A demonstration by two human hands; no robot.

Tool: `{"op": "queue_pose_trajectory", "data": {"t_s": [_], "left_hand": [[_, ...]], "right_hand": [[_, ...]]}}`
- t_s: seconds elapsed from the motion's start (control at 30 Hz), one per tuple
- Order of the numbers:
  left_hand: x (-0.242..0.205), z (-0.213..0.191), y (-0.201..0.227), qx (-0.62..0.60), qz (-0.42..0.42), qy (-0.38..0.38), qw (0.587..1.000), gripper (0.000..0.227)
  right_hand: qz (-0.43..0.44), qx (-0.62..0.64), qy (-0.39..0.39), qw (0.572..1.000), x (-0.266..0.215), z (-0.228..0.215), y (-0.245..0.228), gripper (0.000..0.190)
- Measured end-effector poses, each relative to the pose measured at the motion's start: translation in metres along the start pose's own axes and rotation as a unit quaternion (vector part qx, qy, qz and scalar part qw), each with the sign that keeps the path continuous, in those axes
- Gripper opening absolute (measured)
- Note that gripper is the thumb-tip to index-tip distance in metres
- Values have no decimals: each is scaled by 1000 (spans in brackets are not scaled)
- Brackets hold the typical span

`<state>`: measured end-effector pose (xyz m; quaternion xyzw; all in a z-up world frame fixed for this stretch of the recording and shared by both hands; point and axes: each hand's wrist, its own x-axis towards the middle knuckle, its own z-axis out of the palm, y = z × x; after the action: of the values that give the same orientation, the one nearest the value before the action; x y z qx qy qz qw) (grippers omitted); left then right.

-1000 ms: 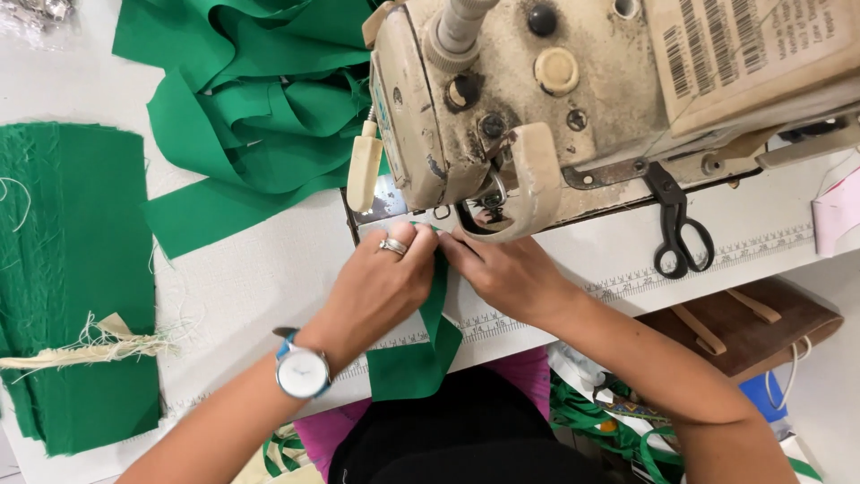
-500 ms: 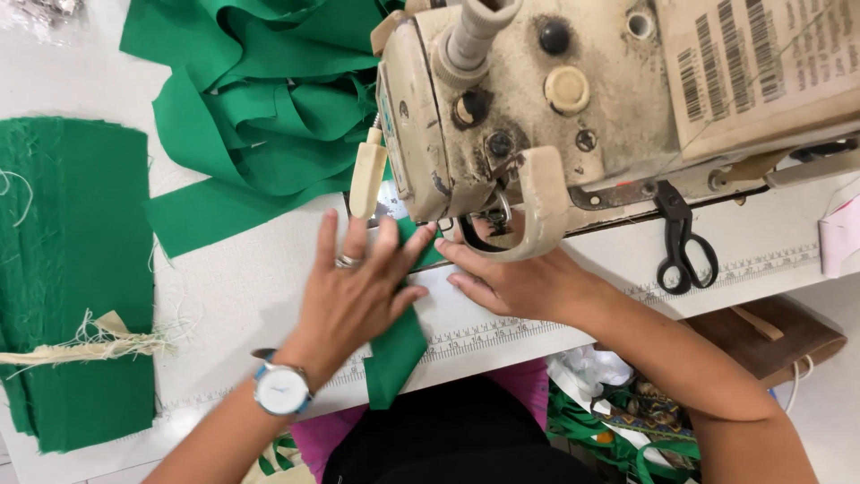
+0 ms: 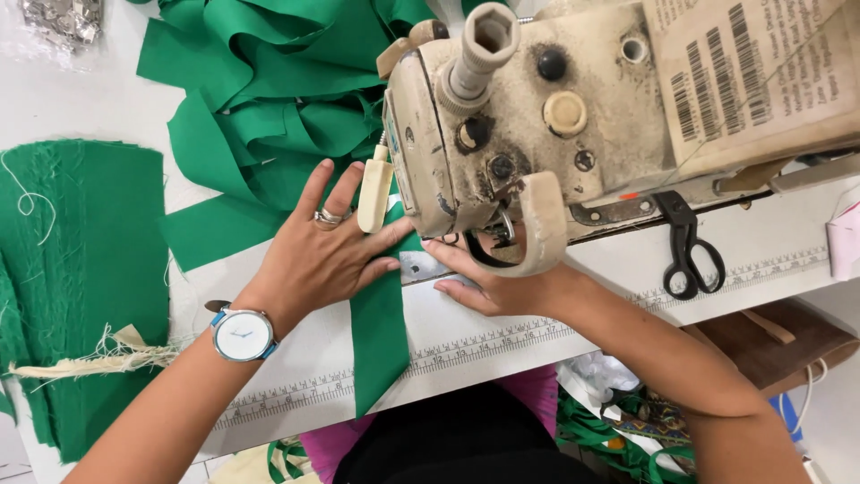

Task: A worker is using an industrial sewing machine to process green fabric strips, aligning and feeding them through the machine.

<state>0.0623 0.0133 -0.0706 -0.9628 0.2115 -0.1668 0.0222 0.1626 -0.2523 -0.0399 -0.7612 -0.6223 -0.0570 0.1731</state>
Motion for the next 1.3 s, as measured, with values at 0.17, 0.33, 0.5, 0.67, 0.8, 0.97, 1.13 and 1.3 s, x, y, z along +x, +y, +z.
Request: {"op": "queue_pose_trajectory", "data": {"t_s": [0.17,0.33,0.5,0.67,0.8,0.97,1.13,1.3], "left_hand": [[0,6,10,3,27,44,999,37],[4,-6,29,-4,61,97,993,20],[1,-12,40,-58,13,103,993,37],[0,-3,35,-65,1,112,992,41],[0,-3,30,-65,-13,105,992,42],[-2,5,27,-70,-29,98,992,45],[-6,11,26,-76,-32,82,993,50],[-7,14,24,-73,-29,87,993,49]], "right_hand": [[40,57,23,997,5,5,-6,45],[56,68,36,995,-2,26,-10,42],[51,75,43,995,-14,49,-13,39],[53,45,35,997,0,20,-9,38],[47,39,33,998,8,15,-8,43],[44,14,37,998,-6,40,-4,45],[-2,-47,37,998,-8,41,-5,46],[25,-2,42,999,-11,55,-5,47]]}}
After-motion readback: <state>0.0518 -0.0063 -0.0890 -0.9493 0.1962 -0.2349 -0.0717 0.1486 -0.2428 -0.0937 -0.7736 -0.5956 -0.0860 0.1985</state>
